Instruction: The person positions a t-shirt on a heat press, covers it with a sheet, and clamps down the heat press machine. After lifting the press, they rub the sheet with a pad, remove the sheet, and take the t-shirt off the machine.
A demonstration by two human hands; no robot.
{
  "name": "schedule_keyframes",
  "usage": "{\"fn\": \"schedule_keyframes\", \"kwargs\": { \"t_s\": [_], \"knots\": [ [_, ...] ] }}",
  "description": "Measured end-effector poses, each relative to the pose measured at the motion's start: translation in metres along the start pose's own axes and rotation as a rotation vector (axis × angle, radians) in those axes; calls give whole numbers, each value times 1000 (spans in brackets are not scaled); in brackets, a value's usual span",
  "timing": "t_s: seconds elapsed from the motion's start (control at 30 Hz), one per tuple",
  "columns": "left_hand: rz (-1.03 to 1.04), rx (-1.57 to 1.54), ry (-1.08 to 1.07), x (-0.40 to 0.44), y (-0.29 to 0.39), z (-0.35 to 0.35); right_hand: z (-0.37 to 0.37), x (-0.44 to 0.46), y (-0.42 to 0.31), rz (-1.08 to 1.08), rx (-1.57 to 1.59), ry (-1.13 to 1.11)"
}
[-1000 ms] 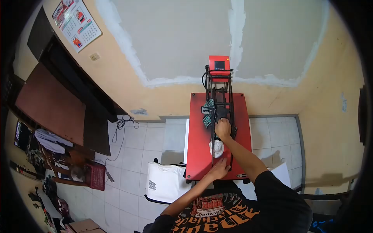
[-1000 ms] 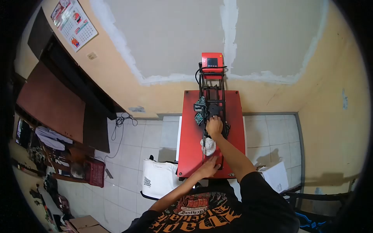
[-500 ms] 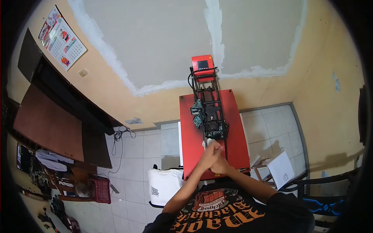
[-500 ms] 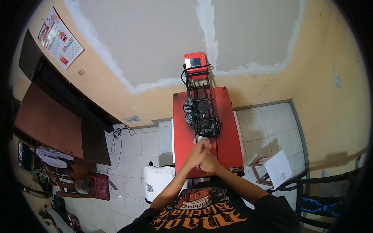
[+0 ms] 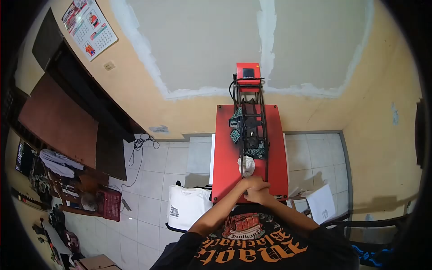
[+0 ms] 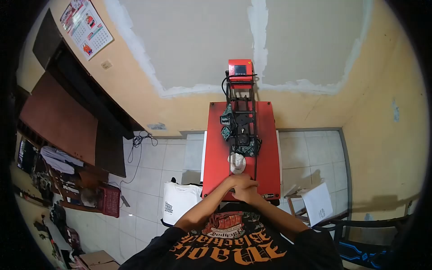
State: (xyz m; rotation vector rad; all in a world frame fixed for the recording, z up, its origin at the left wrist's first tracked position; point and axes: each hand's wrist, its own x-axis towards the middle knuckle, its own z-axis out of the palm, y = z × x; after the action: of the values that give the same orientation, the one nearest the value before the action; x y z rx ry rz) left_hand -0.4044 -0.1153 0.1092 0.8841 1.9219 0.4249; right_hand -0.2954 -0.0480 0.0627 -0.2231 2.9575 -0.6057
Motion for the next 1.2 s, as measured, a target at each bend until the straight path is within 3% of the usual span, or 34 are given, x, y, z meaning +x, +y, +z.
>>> {"fn": "schedule_keyframes", "kwargs": {
  "t_s": [0.1,0.2,0.27,0.33,0.37,0.43,0.5,0.53,0.6,0.63,0.7,0.8,0.9,1.0,1.2],
  "knots": [
    [-12,99,90,-77,72,-41,-50,-15,-17,-138,-14,263],
    [228,-35,404,-123,79,-40,-110,-18,-42,-76,7,285],
    [613,-283,808,-167,78,-46,-158,-15,-60,-49,-8,188],
    [666,-399,1196,-201,50,-42,-200,-8,-79,-8,-2,146],
    [525,-384,1379,-211,26,-35,-220,-1,-87,23,11,182],
    [235,-716,1621,-186,-60,-9,-266,12,-101,28,-28,293],
    [-6,-862,1717,-156,-152,33,-314,30,-108,-37,-168,450],
    [-110,-892,1567,-137,-205,68,-337,43,-107,-78,-258,534],
    [-317,-863,1209,-93,-291,148,-373,68,-103,-344,-381,912],
    [-420,-802,999,-79,-309,172,-396,79,-110,-253,-427,879],
    [-288,-1042,677,-85,-267,180,-429,110,-113,-155,-487,919],
    [-382,-1199,734,-78,-225,186,-468,147,-104,-78,-608,962],
    [-315,-1360,821,-47,-254,205,-495,176,-100,48,-712,959],
    [-243,-1436,693,-21,-294,216,-516,198,-96,139,-739,1009],
    [-224,-1579,615,-36,-278,214,-520,219,-91,194,-742,1044]
  ]
}}
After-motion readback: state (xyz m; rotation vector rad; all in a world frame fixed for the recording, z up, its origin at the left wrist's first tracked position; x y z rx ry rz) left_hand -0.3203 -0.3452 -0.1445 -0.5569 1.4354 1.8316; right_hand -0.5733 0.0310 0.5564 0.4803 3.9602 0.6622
